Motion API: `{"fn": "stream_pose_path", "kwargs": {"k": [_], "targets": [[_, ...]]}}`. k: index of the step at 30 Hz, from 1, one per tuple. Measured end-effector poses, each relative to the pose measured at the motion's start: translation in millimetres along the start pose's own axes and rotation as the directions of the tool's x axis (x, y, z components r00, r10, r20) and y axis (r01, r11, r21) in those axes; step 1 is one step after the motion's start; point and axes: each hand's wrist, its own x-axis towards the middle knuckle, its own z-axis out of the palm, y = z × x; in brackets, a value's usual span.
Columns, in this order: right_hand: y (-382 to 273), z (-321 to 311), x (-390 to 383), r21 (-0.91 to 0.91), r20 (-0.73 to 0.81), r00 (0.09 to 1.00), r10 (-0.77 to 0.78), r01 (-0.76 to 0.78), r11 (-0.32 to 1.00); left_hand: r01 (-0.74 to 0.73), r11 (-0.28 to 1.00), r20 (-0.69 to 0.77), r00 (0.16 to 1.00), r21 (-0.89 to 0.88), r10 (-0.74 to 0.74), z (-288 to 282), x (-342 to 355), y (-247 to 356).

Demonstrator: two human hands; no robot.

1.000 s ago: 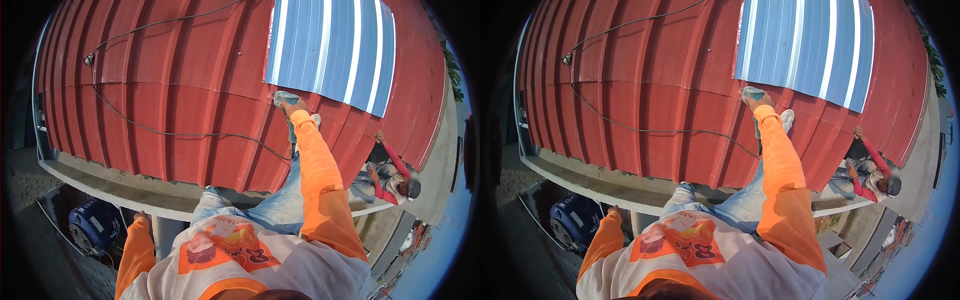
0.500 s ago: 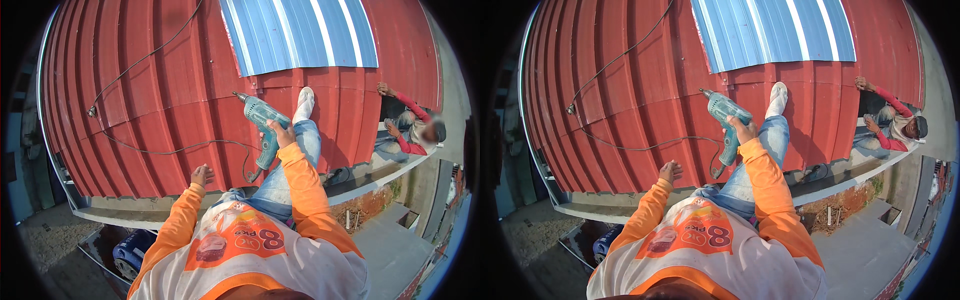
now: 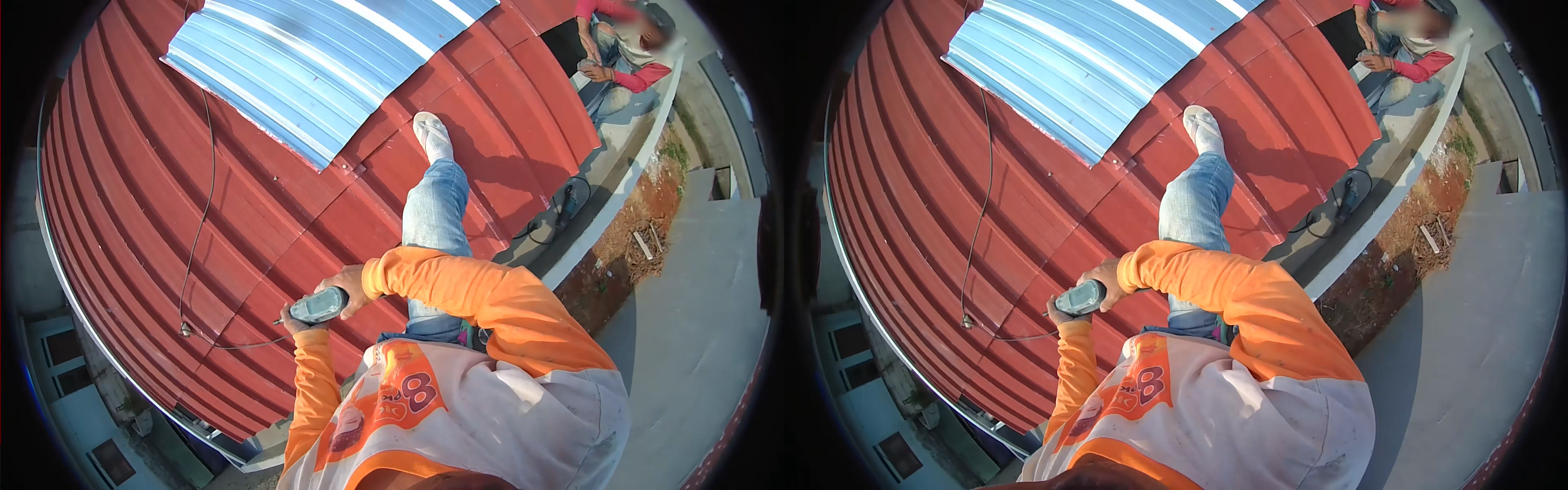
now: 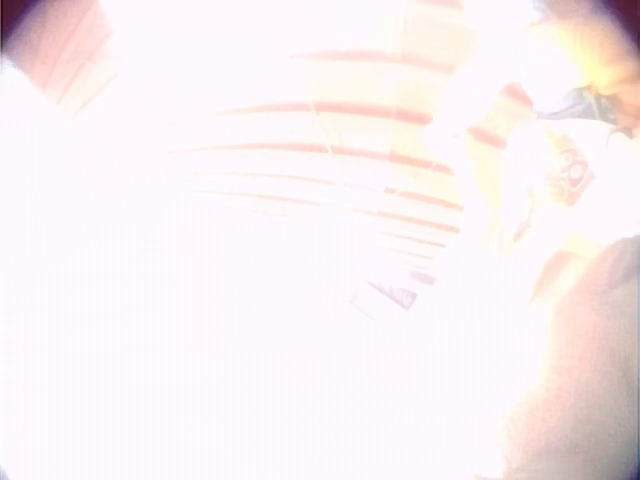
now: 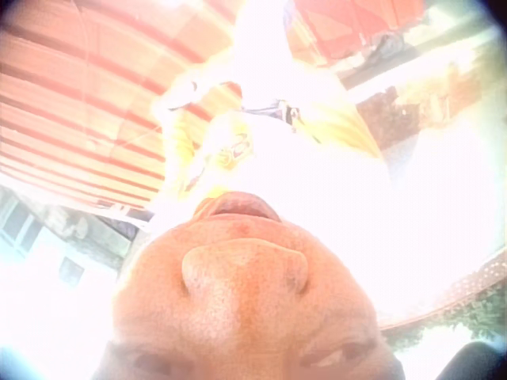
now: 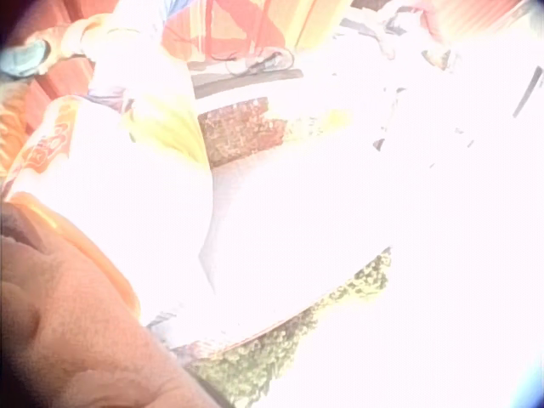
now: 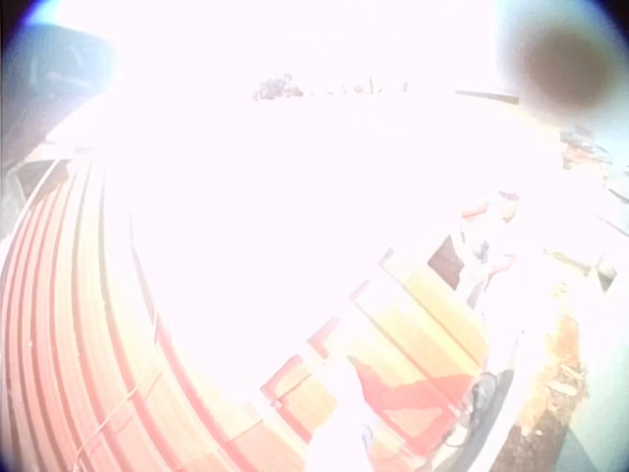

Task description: Install and secure metal roofing sheets using a power drill and screws.

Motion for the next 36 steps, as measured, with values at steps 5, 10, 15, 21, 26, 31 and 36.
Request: {"fn": "stream_pose_path", "kwargs": {"k": [5,10,15,21,26,31,36], "targets": [[41.6,10.5,11.7,-0.137,0.358,0.898,0.258,-0.223,0.965,0.061,0.984,-0.081,0.996,0.167,-0.048,-48.2,12.2,-7.7],[41.2,0.7,14.3,-0.157,0.365,0.838,0.406,-0.374,0.914,0.006,0.972,-0.168,0.985,0.237,0.035,-98.5,17.0,4.7],[45.5,-9.8,7.4,-0.136,0.37,0.828,0.422,-0.401,0.906,0.008,0.969,-0.128,0.991,0.248,0.025,-119.9,28.1,10.9],[16.1,9.4,3.3,-0.076,0.439,0.872,0.218,-0.206,0.976,0.053,0.988,-0.044,0.998,0.143,-0.047,-58.6,-30.3,24.2],[-5.9,11.3,-9.8,0.318,0.638,0.765,0.084,-0.361,0.877,0.197,0.978,0.19,0.96,0.061,-0.206,-5.2,-28.5,29.9],[6.6,2.7,-30.4,0.745,0.545,0.822,-0.167,-0.383,0.546,0.265,0.923,0.368,0.858,0.28,-0.358,81.9,-46.7,12.6],[-7.4,-34.4,-35.5,0.748,0.383,0.921,0.072,-0.355,0.561,0.3,0.919,0.354,0.856,0.255,-0.377,132.6,0.9,-11.5]]}}
